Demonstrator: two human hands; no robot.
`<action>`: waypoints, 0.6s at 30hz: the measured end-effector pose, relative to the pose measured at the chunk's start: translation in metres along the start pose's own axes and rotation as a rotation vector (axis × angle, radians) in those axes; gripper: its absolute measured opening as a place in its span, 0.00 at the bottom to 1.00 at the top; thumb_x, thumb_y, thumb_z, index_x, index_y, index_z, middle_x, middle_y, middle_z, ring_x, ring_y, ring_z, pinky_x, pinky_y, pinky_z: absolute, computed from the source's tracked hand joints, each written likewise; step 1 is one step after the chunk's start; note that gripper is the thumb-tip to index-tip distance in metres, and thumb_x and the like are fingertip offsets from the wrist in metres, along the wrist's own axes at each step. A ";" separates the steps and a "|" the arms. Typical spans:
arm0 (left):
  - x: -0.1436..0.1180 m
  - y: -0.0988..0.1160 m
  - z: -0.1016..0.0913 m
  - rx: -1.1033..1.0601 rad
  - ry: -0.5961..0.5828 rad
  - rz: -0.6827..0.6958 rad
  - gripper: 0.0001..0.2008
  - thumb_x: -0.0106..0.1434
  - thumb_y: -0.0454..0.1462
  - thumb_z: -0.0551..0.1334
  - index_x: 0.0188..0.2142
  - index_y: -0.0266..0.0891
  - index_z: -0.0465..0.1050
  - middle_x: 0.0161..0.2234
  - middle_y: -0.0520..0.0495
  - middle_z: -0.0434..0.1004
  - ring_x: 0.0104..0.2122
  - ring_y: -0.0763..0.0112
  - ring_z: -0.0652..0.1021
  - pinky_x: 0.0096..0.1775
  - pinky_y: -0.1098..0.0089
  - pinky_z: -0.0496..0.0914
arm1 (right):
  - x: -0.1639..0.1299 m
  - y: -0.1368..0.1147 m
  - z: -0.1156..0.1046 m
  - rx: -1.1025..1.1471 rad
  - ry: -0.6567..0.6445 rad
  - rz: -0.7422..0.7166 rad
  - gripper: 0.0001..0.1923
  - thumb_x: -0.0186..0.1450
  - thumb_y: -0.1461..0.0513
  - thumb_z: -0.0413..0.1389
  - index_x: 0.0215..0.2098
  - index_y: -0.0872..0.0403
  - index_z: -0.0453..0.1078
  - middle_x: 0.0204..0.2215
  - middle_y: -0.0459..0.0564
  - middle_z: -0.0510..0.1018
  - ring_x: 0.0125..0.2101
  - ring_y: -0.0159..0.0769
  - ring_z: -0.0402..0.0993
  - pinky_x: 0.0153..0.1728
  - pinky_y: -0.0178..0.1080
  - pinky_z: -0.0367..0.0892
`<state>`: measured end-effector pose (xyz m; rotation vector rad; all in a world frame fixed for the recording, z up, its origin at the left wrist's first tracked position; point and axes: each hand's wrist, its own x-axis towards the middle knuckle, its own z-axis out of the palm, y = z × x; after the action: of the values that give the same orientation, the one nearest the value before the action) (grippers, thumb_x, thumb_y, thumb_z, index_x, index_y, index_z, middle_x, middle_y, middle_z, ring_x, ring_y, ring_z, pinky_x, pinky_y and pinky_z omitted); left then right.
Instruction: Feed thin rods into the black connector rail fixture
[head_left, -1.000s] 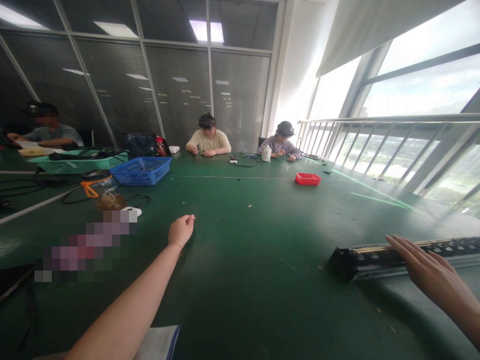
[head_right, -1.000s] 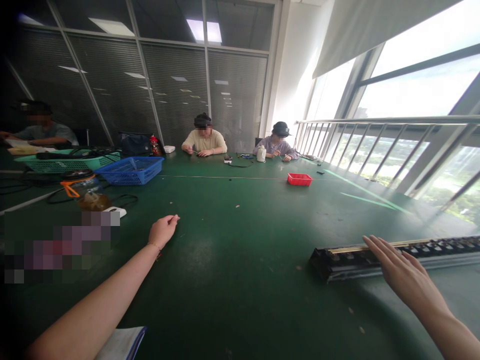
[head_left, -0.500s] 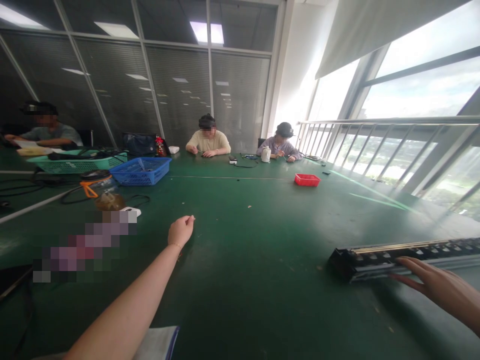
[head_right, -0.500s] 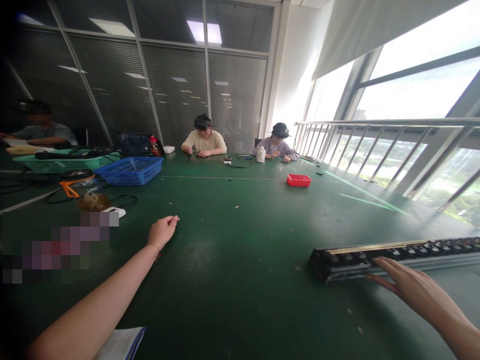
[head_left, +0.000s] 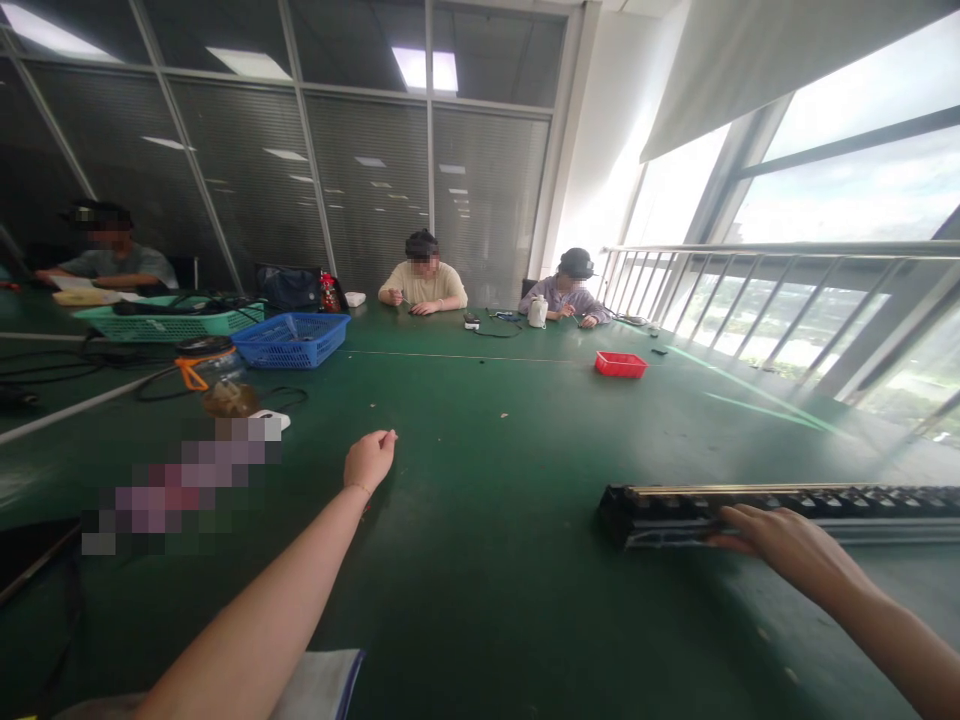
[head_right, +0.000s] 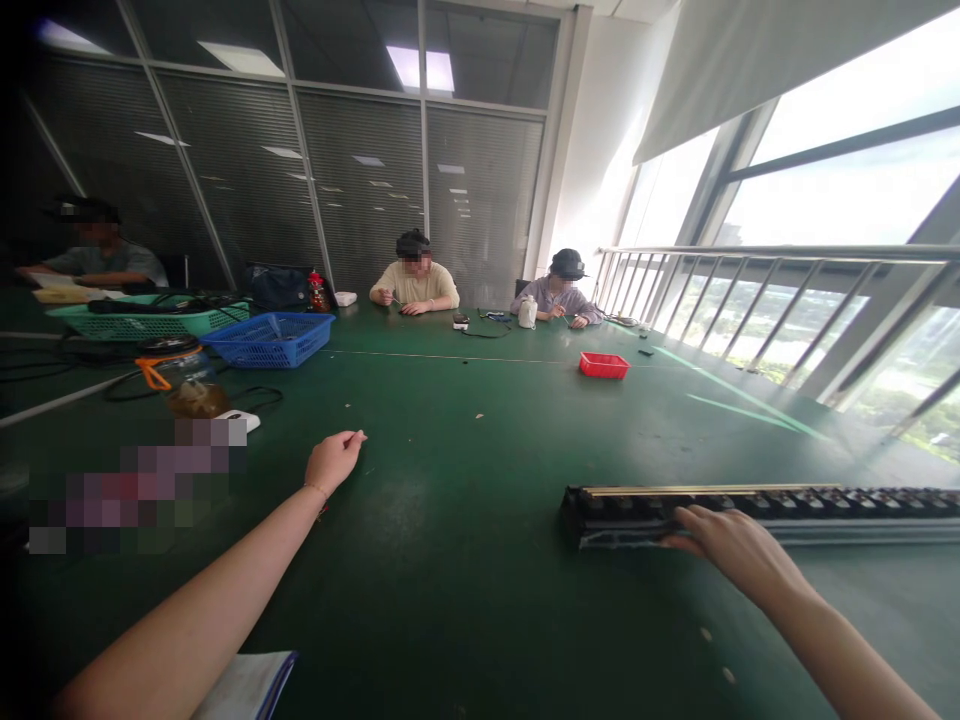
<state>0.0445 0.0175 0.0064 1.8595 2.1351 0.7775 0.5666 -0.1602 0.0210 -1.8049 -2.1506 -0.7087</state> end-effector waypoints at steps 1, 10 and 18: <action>0.000 0.000 0.000 0.000 0.002 0.003 0.20 0.60 0.46 0.46 0.37 0.43 0.74 0.26 0.46 0.76 0.27 0.65 0.74 0.25 0.71 0.61 | 0.006 -0.014 0.000 -0.010 -0.020 -0.060 0.34 0.58 0.38 0.34 0.21 0.52 0.68 0.16 0.49 0.71 0.17 0.31 0.67 0.20 0.35 0.54; 0.000 -0.003 0.000 -0.010 -0.008 0.009 0.20 0.60 0.46 0.46 0.36 0.43 0.74 0.29 0.46 0.77 0.29 0.65 0.74 0.26 0.71 0.61 | 0.062 -0.151 -0.005 -0.023 0.034 -0.311 0.24 0.65 0.49 0.36 0.24 0.54 0.62 0.19 0.45 0.68 0.20 0.29 0.65 0.25 0.35 0.50; 0.000 -0.004 0.000 -0.013 -0.010 0.019 0.20 0.60 0.46 0.47 0.35 0.42 0.75 0.29 0.46 0.77 0.30 0.64 0.74 0.25 0.71 0.61 | 0.088 -0.243 -0.010 0.046 0.029 -0.287 0.13 0.59 0.54 0.53 0.25 0.54 0.61 0.20 0.42 0.69 0.21 0.30 0.66 0.25 0.36 0.48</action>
<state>0.0411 0.0167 0.0047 1.8757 2.1051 0.7823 0.3117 -0.1187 0.0221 -1.4699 -2.4123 -0.7339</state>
